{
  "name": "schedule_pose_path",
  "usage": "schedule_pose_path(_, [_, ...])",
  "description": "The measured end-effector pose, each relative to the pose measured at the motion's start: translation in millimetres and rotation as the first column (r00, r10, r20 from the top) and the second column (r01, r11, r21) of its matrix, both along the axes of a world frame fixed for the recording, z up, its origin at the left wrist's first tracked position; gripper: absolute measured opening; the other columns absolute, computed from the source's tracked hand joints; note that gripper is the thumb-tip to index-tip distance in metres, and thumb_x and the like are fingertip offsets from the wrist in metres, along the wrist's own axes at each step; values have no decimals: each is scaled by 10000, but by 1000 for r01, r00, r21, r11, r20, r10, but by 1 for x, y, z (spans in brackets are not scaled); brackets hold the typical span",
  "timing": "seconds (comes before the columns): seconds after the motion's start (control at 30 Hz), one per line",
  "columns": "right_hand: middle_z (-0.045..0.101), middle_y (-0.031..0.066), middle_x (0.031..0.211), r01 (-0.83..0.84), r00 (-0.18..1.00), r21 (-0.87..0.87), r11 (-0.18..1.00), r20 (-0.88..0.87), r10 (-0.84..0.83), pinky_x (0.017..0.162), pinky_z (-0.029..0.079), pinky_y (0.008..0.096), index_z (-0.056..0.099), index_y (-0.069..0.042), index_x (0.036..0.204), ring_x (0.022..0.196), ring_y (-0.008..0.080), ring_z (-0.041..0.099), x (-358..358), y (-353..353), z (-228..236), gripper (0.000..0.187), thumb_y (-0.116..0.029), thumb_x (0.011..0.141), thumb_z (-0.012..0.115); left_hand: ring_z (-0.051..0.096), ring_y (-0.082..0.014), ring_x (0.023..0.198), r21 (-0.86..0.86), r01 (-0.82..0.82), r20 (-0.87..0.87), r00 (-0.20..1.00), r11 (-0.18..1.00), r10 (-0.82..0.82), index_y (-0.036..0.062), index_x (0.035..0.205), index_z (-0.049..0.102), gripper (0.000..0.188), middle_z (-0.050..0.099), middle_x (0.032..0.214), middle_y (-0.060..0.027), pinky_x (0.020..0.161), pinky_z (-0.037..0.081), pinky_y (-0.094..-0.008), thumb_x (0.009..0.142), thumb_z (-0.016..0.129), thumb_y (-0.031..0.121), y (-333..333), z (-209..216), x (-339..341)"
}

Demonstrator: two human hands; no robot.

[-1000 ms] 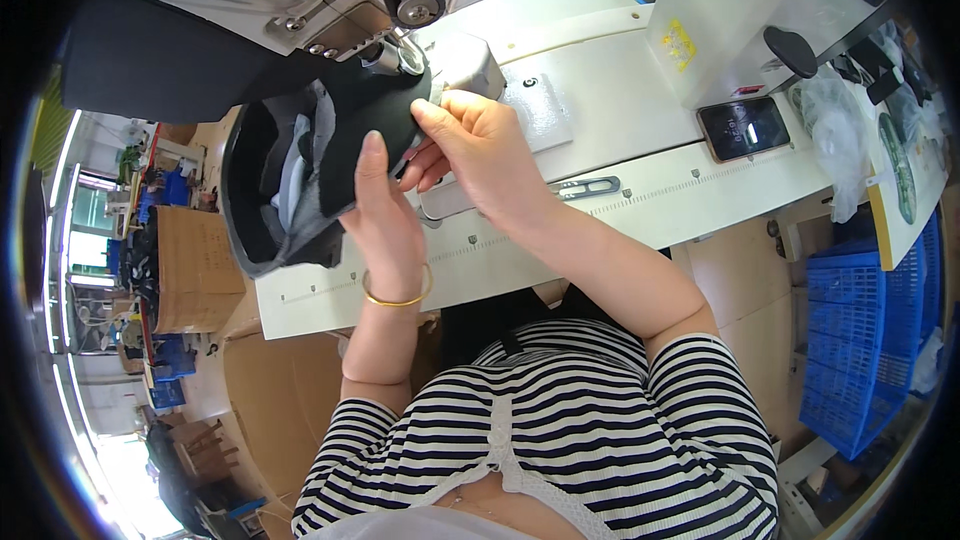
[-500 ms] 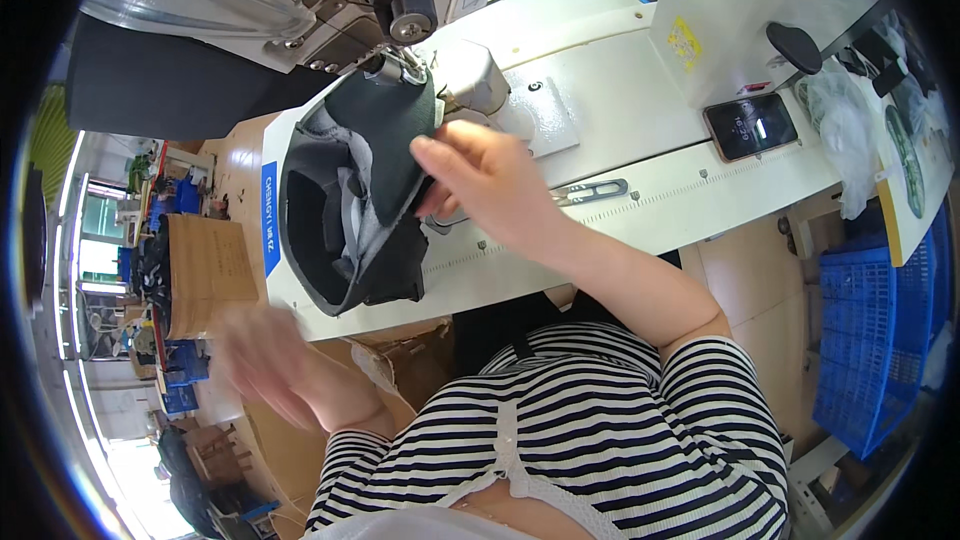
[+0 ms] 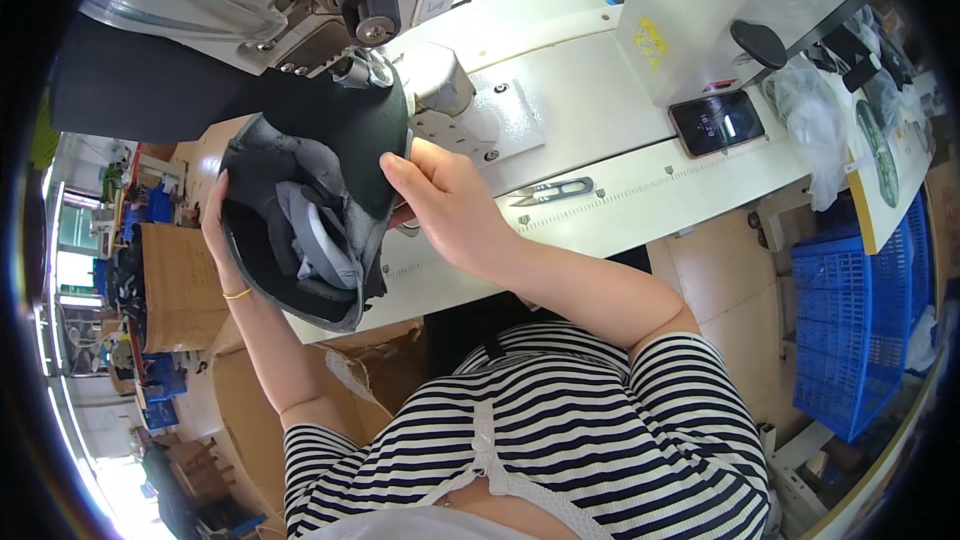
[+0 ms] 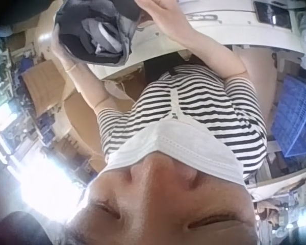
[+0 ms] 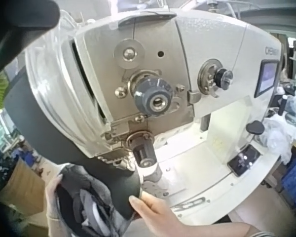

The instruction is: The recorder is sewing and sorting black shoe upper components at a sewing machine station in a factory.

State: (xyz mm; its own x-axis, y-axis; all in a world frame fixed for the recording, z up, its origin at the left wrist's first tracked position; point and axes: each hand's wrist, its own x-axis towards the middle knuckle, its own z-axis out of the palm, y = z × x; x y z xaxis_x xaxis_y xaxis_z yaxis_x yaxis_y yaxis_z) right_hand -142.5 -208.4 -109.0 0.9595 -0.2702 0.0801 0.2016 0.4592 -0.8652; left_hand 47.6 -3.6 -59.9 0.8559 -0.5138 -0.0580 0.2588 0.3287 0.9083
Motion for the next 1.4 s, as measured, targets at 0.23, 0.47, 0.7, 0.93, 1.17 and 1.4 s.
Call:
schedule_pose_path(0.23, [613, 25, 915, 32, 997, -69, 997, -70, -36, 747, 496, 240, 568, -10, 1023, 794, 69, 587, 9, -7, 0, 279, -261, 982, 454, 615, -217, 960, -13, -153, 58, 986, 988, 153, -27, 1080, 601, 297, 640, 1043, -133, 858, 478, -304, 911, 461, 173, 1, 0, -5])
schedule_pose_path(0.47, [603, -2, 889, 70, 996, -97, 993, -41, -74, 763, 467, 228, 585, -22, 990, 810, 46, 556, 14, -15, 0, 244, -236, 974, 470, 588, -189, 1004, 0, -281, 98, 955, 960, 279, -25, 1106, 592, 314, 624, 1086, -115, 895, 448, -293, 920, 477, 200, -9, 6, -31])
schedule_pose_path(0.7, [600, -25, 900, 96, 994, -178, 979, -31, -103, 750, 413, 193, 598, -8, 1001, 813, 13, 505, 10, -18, -1, 228, -201, 966, 483, 557, -190, 1082, 51, -514, 441, 781, 856, 443, -55, 1182, 545, 348, 578, 1191, -128, 954, 423, -319, 943, 471, 187, 0, -4, -44])
schedule_pose_path(0.93, [606, -17, 909, 106, 990, -137, 985, -81, -117, 749, 414, 190, 601, 13, 1033, 831, 20, 510, 14, -26, 0, 250, -197, 963, 486, 535, -256, 1117, 142, -860, 989, 147, 490, -28, -49, 1211, 524, 314, 521, 1233, -182, 940, 455, -341, 919, 494, 64, 8, -15, -55])
schedule_pose_path(1.17, [594, -22, 894, 138, 987, -119, 983, -61, -146, 728, 413, 198, 607, 20, 1013, 805, 25, 499, 14, -28, 1, 264, -207, 963, 484, 552, -236, 1090, 38, -650, 759, 513, 759, 401, -80, 1184, 525, 306, 523, 1227, -174, 926, 473, -332, 935, 488, 94, -3, -6, -61])
schedule_pose_path(1.4, [540, -48, 840, 137, 986, -221, 966, -60, -153, 687, 372, 196, 594, 9, 1014, 762, 20, 430, 15, -24, -2, 237, -186, 963, 470, 581, -214, 1025, -56, -596, 429, 710, 801, 558, -89, 1113, 557, 318, 589, 1109, -155, 887, 472, -305, 946, 468, 167, -20, 3, -58])
